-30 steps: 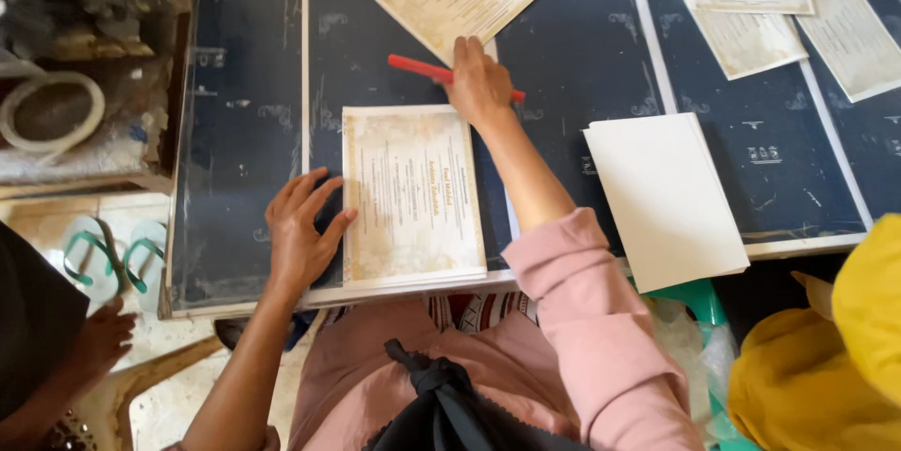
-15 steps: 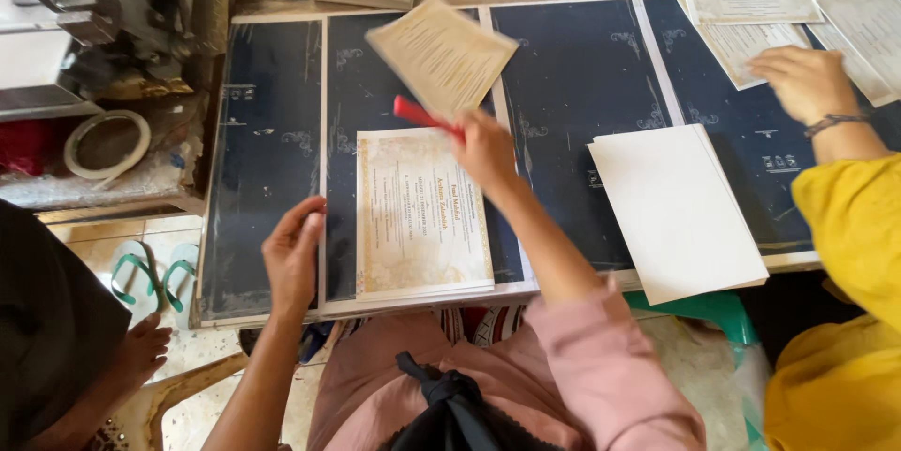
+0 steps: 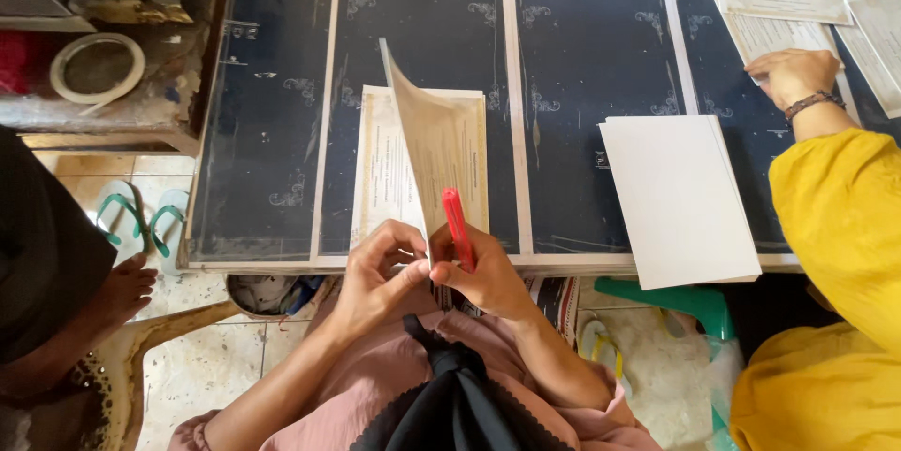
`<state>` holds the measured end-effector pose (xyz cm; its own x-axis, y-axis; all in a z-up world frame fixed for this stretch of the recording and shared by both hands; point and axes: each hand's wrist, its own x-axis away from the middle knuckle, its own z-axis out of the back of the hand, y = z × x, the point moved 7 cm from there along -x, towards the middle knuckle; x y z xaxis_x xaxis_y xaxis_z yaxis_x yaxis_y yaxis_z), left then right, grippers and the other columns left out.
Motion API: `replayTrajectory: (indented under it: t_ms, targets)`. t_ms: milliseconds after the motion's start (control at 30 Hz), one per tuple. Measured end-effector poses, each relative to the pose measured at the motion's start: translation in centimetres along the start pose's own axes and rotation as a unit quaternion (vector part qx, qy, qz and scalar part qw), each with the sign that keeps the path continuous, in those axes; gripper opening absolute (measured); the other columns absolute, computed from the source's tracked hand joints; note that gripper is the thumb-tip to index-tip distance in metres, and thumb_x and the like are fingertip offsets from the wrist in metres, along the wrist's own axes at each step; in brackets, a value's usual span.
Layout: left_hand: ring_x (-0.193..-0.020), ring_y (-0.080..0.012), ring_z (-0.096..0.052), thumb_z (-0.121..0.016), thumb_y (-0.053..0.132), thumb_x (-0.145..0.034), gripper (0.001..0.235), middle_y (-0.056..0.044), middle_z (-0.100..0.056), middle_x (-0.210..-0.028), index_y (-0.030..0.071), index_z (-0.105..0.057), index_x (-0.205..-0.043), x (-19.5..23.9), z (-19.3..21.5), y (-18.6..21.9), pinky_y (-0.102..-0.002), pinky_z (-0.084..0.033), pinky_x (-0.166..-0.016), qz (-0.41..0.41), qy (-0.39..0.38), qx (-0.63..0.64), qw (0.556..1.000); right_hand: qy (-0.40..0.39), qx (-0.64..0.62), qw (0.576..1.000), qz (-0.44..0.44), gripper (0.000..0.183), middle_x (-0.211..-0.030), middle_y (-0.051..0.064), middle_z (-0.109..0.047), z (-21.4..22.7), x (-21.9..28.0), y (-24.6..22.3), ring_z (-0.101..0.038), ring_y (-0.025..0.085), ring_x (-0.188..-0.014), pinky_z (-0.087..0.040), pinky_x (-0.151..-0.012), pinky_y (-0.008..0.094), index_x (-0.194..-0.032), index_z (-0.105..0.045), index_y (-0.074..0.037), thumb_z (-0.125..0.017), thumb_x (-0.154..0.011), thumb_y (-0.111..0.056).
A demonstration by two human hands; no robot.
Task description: The person inserts a stack of blank white pages into a printed book cover and closes it. They repeat this process with multiple book covers and stacks of pages, placing the assembled books on the table.
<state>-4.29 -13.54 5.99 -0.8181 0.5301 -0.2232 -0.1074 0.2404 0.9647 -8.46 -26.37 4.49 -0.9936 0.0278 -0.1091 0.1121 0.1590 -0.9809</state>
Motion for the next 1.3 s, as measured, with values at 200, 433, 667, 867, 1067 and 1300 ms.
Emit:
replayTrajectory:
  t_ms: [200, 433, 667, 867, 1067, 1300]
  targets:
    - [-0.067, -0.0244, -0.063, -0.073, 0.004, -0.074, 0.012, -0.013, -0.06, -0.078, 0.001, -0.067, -0.083, 0.3, -2.5, 5.3, -0.034, -0.056, -0.061, -0.064, -0.074, -0.111, 0.989, 0.013, -0.125, 0.99, -0.056, 0.046, -0.041, 0.008, -0.045, -0.6, 1.7, -1.8, -0.042, 0.011, -0.027, -0.034, -0.028, 0.019, -0.081, -0.061, 0.003, -0.068, -0.079, -0.043]
    - [-0.065, -0.0234, -0.06, -0.073, 0.025, -0.078, 0.017, -0.007, -0.059, -0.076, 0.009, -0.065, -0.076, 0.9, -2.4, 6.1, -0.032, -0.05, -0.061, -0.071, -0.096, -0.144, 0.982, 0.022, -0.197, 0.978, -0.071, 0.019, -0.055, 0.012, -0.054, 0.6, 2.4, 0.1, -0.042, 0.012, -0.029, -0.035, -0.027, 0.019, -0.083, -0.06, 0.005, -0.068, -0.079, -0.012]
    - [-0.059, -0.0227, -0.057, -0.067, 0.015, -0.071, 0.014, -0.014, -0.058, -0.067, 0.003, -0.062, -0.067, 1.1, -0.6, 3.1, -0.032, -0.046, -0.051, 0.076, -0.025, -0.14, 0.987, 0.072, -0.132, 0.986, -0.074, 0.015, -0.044, 0.01, -0.046, 0.9, 2.2, -0.4, -0.04, 0.013, -0.025, -0.032, -0.027, 0.022, -0.081, -0.063, 0.008, -0.07, -0.073, -0.002]
    - [-0.066, -0.022, -0.059, -0.06, 0.004, -0.066, 0.007, -0.015, -0.059, -0.07, 0.001, -0.063, -0.071, 0.4, 5.0, 0.6, -0.032, -0.049, -0.055, 0.136, 0.085, -0.196, 0.967, 0.273, 0.015, 0.962, -0.025, 0.016, -0.045, 0.006, -0.045, 10.7, 4.6, -1.8, -0.041, 0.012, -0.028, -0.031, -0.029, 0.021, -0.08, -0.064, -0.002, -0.07, -0.07, -0.013]
    - [-0.063, -0.0201, -0.056, -0.056, 0.016, -0.065, 0.007, -0.004, -0.055, -0.069, 0.009, -0.057, -0.064, 0.1, 8.0, -0.3, -0.034, -0.043, -0.058, 0.154, 0.091, -0.339, 0.924, 0.425, 0.43, 0.795, -0.054, 0.013, -0.069, 0.005, -0.056, 20.9, 11.6, -4.8, -0.052, 0.02, -0.056, -0.039, -0.054, 0.03, -0.091, -0.068, -0.012, -0.071, -0.084, -0.022]
    - [-0.07, -0.0246, -0.05, -0.054, 0.022, -0.064, 0.012, -0.002, -0.054, -0.079, 0.011, -0.056, -0.062, 0.6, 8.6, -1.8, -0.039, -0.038, -0.059, 0.126, 0.062, -0.48, 0.866, 0.327, 0.733, 0.54, -0.253, 0.065, -0.092, 0.018, -0.058, 22.3, 11.8, -4.9, -0.059, 0.041, -0.085, -0.048, -0.065, 0.054, -0.095, -0.065, -0.001, -0.074, -0.074, -0.062]
